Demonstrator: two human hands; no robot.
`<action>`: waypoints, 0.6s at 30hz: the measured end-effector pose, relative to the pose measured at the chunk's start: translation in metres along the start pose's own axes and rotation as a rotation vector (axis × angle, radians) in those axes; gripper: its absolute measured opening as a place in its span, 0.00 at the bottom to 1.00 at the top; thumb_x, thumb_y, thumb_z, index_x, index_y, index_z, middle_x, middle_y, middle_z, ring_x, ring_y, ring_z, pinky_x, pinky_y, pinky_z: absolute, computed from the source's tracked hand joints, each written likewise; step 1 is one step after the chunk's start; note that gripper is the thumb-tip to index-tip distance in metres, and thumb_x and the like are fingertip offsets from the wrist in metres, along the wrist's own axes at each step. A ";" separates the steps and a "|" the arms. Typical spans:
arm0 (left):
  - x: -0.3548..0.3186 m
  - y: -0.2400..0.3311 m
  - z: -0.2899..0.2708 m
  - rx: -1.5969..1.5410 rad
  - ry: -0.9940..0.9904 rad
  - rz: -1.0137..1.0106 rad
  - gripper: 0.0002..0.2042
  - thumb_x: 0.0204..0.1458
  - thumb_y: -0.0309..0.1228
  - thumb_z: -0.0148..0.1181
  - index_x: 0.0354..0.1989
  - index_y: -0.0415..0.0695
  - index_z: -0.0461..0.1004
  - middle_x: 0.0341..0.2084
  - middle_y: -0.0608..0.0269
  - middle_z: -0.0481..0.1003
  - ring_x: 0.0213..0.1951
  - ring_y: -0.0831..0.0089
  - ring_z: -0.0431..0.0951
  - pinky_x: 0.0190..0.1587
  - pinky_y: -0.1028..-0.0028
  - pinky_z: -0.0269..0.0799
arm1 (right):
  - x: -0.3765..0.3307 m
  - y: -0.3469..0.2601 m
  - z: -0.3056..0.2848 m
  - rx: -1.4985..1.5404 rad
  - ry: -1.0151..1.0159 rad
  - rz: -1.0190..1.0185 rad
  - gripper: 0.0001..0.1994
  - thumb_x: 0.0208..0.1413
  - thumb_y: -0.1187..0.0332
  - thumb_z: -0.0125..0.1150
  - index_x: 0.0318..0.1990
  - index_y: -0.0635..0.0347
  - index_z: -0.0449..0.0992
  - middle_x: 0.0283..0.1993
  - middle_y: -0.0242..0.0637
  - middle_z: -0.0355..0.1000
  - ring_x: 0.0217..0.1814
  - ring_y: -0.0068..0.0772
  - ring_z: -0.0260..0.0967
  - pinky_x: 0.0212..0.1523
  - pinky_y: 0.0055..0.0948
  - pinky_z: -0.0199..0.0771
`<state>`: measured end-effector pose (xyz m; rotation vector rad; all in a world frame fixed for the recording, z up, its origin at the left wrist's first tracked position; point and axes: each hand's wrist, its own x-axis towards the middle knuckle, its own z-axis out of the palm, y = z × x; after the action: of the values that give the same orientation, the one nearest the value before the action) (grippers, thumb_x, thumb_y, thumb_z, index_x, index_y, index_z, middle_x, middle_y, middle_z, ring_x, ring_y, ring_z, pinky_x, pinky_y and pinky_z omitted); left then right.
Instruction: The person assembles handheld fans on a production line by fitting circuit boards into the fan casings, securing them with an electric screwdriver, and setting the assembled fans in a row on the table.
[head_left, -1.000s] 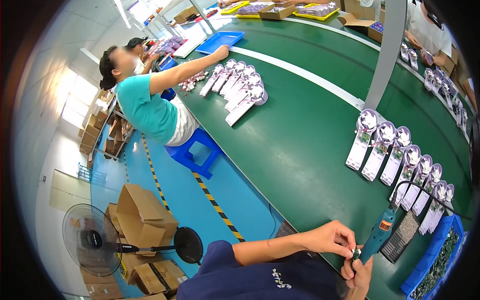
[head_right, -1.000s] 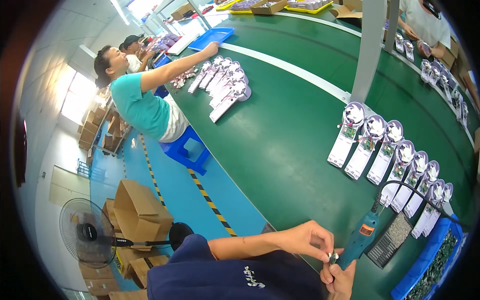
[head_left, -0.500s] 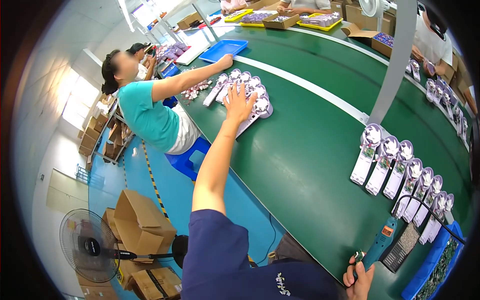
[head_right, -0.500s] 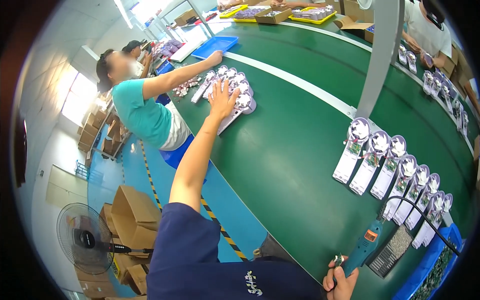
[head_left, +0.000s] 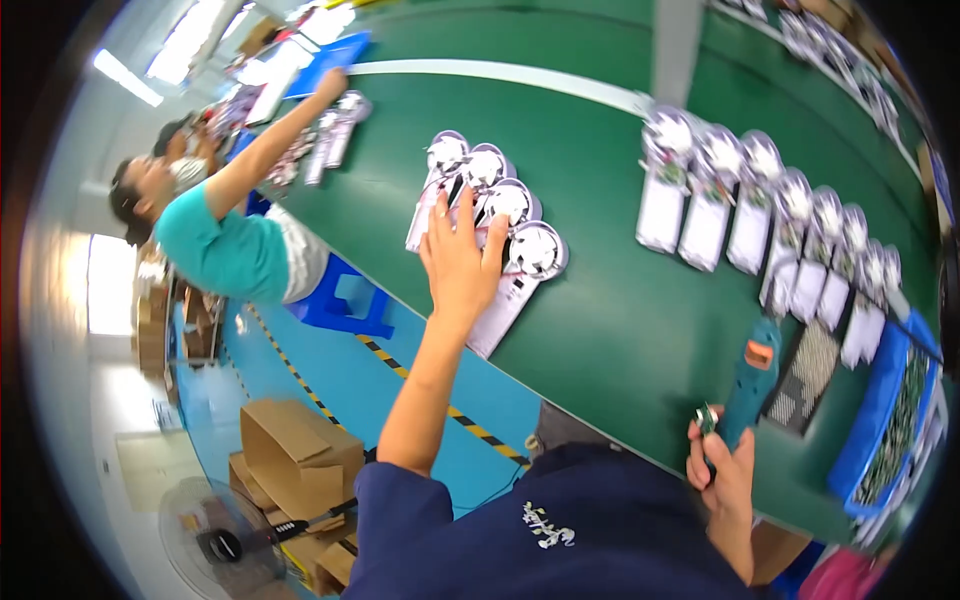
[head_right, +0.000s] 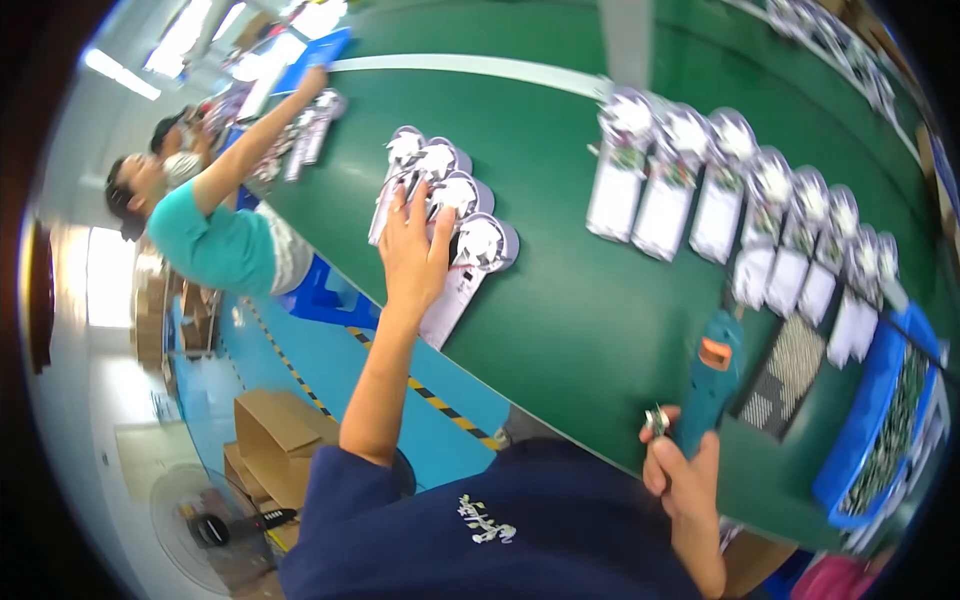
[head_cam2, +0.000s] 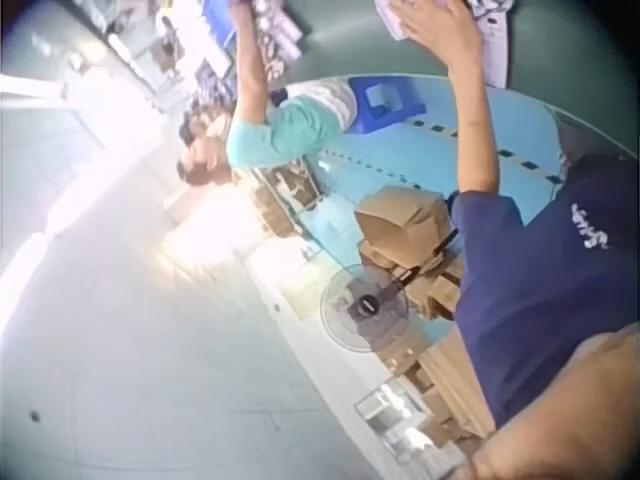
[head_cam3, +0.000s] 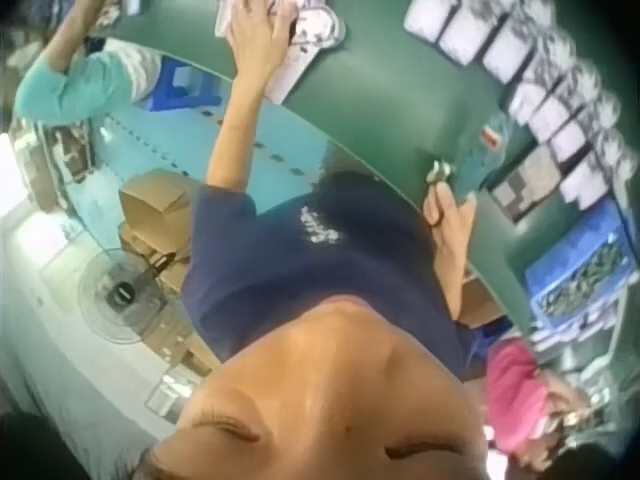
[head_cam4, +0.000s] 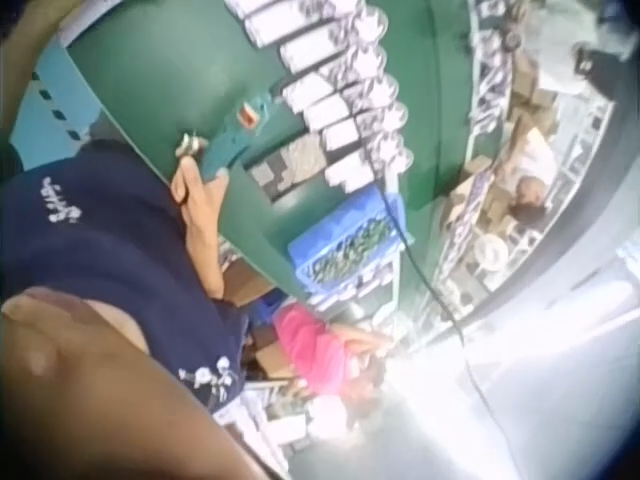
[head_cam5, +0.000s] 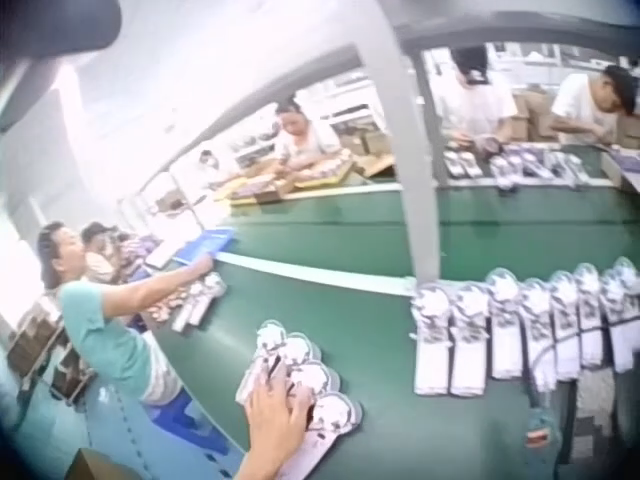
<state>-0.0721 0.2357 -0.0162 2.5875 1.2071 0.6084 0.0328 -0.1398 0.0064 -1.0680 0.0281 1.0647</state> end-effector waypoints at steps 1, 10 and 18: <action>-0.016 0.023 0.003 -0.013 -0.020 0.025 0.32 0.60 0.52 0.48 0.67 0.43 0.59 0.66 0.36 0.53 0.69 0.44 0.51 0.66 0.45 0.43 | -0.005 0.000 -0.003 0.012 -0.016 0.011 0.13 0.56 0.72 0.60 0.44 0.71 0.67 0.36 0.42 0.70 0.14 0.17 0.57 0.13 0.18 0.58; -0.091 0.090 -0.056 -0.413 -0.043 0.307 0.31 0.51 0.30 0.64 0.62 0.33 0.61 0.57 0.40 0.63 0.58 0.49 0.65 0.58 0.60 0.62 | -0.023 0.001 -0.022 -0.122 0.075 -0.065 0.18 0.56 0.67 0.63 0.48 0.71 0.67 0.36 0.41 0.71 0.14 0.16 0.58 0.13 0.18 0.59; -0.118 0.110 -0.058 -0.218 -0.417 0.503 0.28 0.40 0.28 0.73 0.53 0.40 0.73 0.39 0.56 0.74 0.38 0.59 0.74 0.39 0.66 0.70 | -0.025 -0.005 -0.018 -0.109 0.098 -0.098 0.15 0.57 0.72 0.59 0.49 0.72 0.68 0.41 0.45 0.75 0.15 0.14 0.59 0.15 0.16 0.61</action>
<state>-0.0920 0.0757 0.0434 2.6418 0.3426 0.2371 0.0313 -0.1702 0.0121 -1.2071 -0.0041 0.9334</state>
